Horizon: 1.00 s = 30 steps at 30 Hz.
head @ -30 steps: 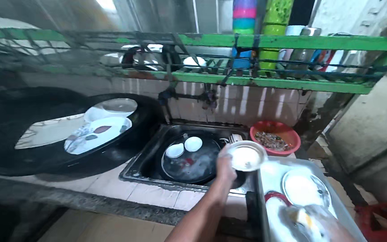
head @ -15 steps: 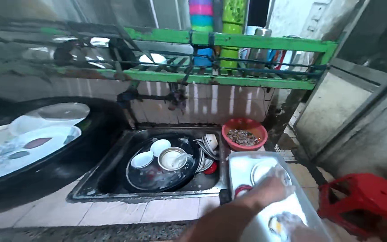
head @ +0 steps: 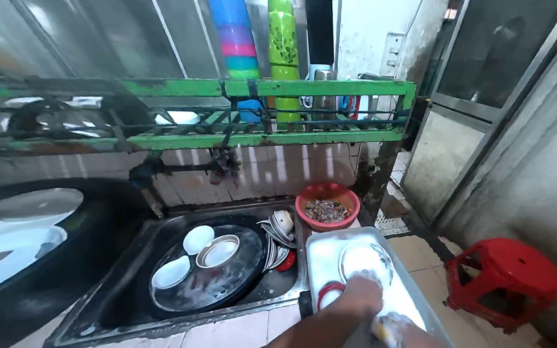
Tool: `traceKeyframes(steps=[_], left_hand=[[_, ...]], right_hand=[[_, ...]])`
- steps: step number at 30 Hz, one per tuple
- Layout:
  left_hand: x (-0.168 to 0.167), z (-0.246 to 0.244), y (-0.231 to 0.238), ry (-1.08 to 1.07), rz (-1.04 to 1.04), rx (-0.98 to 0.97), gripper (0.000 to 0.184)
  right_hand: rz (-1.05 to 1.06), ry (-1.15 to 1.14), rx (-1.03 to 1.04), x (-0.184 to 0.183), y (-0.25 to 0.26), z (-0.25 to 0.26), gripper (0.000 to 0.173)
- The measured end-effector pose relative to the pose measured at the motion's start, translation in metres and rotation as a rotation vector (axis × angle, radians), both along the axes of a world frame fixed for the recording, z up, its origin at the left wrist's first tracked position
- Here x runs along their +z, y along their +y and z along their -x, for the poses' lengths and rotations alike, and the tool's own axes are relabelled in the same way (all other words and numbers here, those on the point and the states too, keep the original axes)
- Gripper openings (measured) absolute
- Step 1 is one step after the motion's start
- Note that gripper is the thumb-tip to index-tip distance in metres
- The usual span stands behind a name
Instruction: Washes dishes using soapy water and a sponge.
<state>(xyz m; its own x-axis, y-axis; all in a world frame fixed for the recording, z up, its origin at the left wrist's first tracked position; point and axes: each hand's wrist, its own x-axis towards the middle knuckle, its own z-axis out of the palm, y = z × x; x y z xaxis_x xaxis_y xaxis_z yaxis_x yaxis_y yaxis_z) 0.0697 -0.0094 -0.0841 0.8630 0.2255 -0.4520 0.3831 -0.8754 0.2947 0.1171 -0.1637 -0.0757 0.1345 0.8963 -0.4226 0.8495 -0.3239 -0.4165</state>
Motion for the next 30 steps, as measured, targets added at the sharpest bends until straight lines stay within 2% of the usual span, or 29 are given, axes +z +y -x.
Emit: traceKeyframes(steps=[2, 5, 9, 12, 14, 16, 18, 19, 21, 23, 25, 27, 29, 30], left_hand=[[0.006, 0.005, -0.002, -0.035, 0.009, 0.014, 0.037], [0.017, 0.010, 0.008, -0.145, 0.082, 0.137, 0.040], [0.033, 0.009, 0.036, -0.400, 0.399, 0.429, 0.044], [0.048, 0.009, 0.062, -0.350, 0.562, 0.631, 0.038], [0.046, 0.018, 0.070, -0.191, 0.512, 0.569, 0.042], [0.028, 0.029, 0.065, -0.082, 0.342, 0.354, 0.045], [0.017, 0.035, 0.056, -0.151, 0.308, 0.280, 0.043], [0.019, 0.037, 0.052, -0.253, 0.393, 0.322, 0.041], [0.038, 0.044, 0.040, -0.451, 0.701, 0.504, 0.043], [0.061, 0.049, 0.024, -0.544, 0.923, 0.626, 0.049], [0.080, 0.060, 0.009, -0.540, 0.895, 0.549, 0.044], [0.091, 0.072, -0.003, -0.525, 0.762, 0.429, 0.039], [0.098, 0.083, -0.010, -0.481, 0.695, 0.344, 0.046], [0.103, 0.089, -0.013, -0.469, 0.680, 0.309, 0.049]], right_hand=[[-0.028, 0.008, 0.005, -0.004, -0.001, -0.001, 0.041], [-0.028, 0.020, -0.020, 0.001, 0.000, 0.001, 0.043], [-0.091, 0.034, -0.064, 0.000, -0.003, -0.001, 0.046], [-0.105, 0.028, -0.101, 0.003, -0.003, -0.001, 0.050], [-0.134, 0.043, -0.162, 0.008, -0.003, 0.001, 0.054], [-0.259, 0.093, -0.269, 0.012, -0.006, 0.001, 0.054], [-0.441, 0.155, -0.429, 0.017, -0.007, 0.001, 0.053], [-0.545, 0.184, -0.529, 0.020, -0.006, 0.001, 0.053], [-0.768, 0.195, -0.712, 0.027, 0.004, 0.003, 0.058], [-0.979, 0.140, -0.744, 0.040, 0.022, 0.014, 0.063], [-1.092, 0.031, -0.664, 0.048, 0.043, 0.024, 0.067], [-1.004, 0.026, -0.705, 0.068, 0.057, 0.021, 0.064], [-0.723, 0.259, -0.866, 0.089, 0.067, -0.009, 0.048], [-0.649, 0.377, -0.908, 0.089, 0.071, -0.023, 0.041]])
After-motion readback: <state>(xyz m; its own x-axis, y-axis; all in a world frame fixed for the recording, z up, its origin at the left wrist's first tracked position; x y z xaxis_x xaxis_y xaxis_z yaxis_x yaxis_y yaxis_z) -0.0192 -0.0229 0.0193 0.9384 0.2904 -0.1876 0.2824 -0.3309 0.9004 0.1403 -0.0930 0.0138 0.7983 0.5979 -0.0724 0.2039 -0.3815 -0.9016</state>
